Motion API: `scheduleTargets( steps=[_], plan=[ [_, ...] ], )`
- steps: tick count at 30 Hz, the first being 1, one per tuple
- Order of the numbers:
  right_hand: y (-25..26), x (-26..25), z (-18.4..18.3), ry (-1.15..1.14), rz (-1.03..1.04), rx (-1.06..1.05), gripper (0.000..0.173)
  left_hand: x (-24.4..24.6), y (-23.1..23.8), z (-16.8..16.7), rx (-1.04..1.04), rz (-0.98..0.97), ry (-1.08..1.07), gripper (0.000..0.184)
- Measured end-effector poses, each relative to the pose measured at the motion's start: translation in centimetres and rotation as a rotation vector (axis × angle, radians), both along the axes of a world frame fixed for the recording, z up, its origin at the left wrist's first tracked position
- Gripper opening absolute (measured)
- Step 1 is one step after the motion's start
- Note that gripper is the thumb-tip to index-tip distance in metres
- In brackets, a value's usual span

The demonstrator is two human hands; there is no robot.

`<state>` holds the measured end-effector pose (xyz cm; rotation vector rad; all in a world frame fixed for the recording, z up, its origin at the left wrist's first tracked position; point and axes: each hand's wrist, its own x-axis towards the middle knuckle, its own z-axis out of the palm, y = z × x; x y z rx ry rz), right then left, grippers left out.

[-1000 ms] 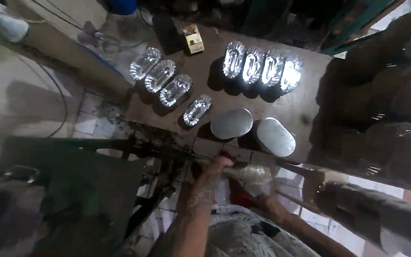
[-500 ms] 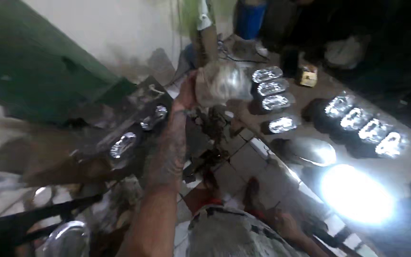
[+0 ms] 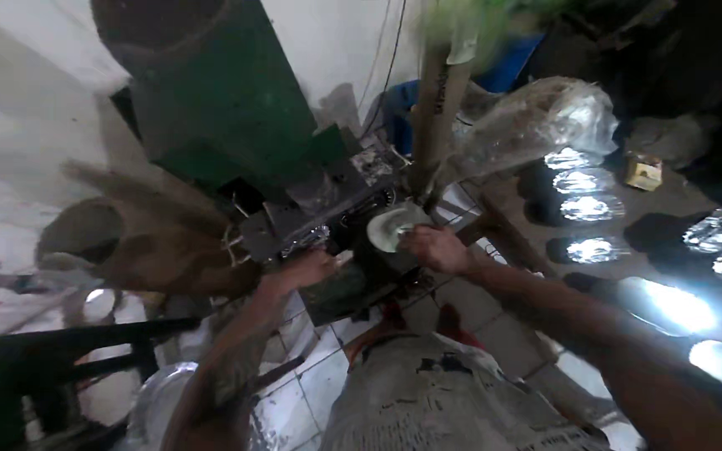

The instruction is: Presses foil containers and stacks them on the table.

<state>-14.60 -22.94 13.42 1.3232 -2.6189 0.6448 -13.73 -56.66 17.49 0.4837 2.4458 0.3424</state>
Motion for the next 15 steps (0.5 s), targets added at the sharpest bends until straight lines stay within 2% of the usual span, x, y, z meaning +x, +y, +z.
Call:
scheduleTargets(
  steps=[2,4,6,7,9,11,13,15],
  plan=[
    [-4.0,-4.1,0.2,0.059,0.218,0.175,0.025,1.0,-1.6,0.5,-0.046,-0.036,-0.001,0.037],
    [-7.6,-6.5,0.6,-0.015,0.218,0.367,0.029,3.8,-0.4,3.8,-0.005,-0.043,-0.05,0.04],
    [-11.4,-5.7,1.2,-0.198,0.179,0.433,0.034,7.9,1.3,7.8,0.184,-0.02,-0.094,0.026],
    [-13.6,-4.9,1.5,-0.286,0.188,0.454,0.038,9.9,1.8,8.7,0.345,-0.018,-0.096,0.022],
    [-19.2,-2.5,1.5,-0.341,0.184,0.458,0.038,13.1,3.2,8.4,0.652,-0.062,-0.121,0.022],
    [-23.2,-0.7,2.2,-0.339,0.191,0.502,0.033,14.5,5.0,8.1,0.794,-0.152,-0.086,0.023],
    [-22.8,-1.5,3.2,-0.3,0.306,0.598,0.035,15.3,5.7,8.4,0.805,-0.115,-0.112,0.036],
    [-19.1,-3.0,5.3,-0.369,0.439,0.736,0.044,16.5,6.1,8.4,0.782,-0.017,-0.208,0.042]
  ],
)
